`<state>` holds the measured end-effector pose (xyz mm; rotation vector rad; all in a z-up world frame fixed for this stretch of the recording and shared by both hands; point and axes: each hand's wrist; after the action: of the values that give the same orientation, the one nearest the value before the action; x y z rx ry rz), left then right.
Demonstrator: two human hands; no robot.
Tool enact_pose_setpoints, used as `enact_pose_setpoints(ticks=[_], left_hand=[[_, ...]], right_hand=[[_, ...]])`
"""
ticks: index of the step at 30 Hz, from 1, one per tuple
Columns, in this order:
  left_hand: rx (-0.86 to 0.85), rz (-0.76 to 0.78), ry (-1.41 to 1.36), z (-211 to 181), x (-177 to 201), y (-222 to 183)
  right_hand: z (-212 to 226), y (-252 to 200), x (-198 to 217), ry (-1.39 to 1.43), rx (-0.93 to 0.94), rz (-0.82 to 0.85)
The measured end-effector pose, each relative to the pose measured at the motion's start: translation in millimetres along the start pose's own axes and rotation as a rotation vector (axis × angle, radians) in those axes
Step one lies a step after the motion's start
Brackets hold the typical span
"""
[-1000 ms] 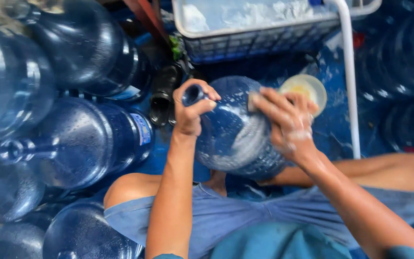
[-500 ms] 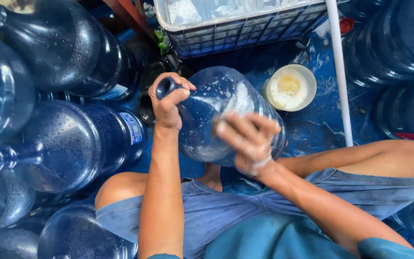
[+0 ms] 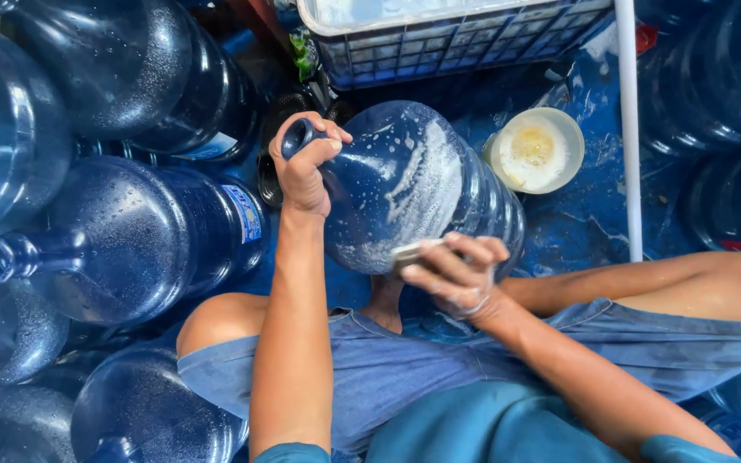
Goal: Manually scrubbing the exterior of a large blue plastic water jug using a sponge and soapy water.
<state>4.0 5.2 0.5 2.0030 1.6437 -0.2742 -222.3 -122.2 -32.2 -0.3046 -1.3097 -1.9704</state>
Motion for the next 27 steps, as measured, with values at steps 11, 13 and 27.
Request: enact_pose_setpoints(ticks=[11, 13, 27], left_hand=[[-0.01, 0.081, 0.001, -6.1, -7.2, -5.0], [-0.007, 0.094, -0.04, -9.1, -13.3, -8.4], [-0.017, 0.427, -0.195, -20.8, -34.9, -19.4]], right_hand=[[5.0, 36.2, 36.5, -0.08, 0.1, 0.201], [-11.3, 67.5, 49.7, -0.116, 0.036, 0.153], [-28.4, 115.6, 75.7, -0.399, -0.142, 0.496]])
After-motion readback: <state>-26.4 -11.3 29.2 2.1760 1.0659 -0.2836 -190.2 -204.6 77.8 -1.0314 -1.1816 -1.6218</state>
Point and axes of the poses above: each hand's wrist, its own y-axis towards the middle knuckle, its own x-axis out of the back of the hand, z = x × y, and after that the axes turned 14 degrees about -x, right-handed
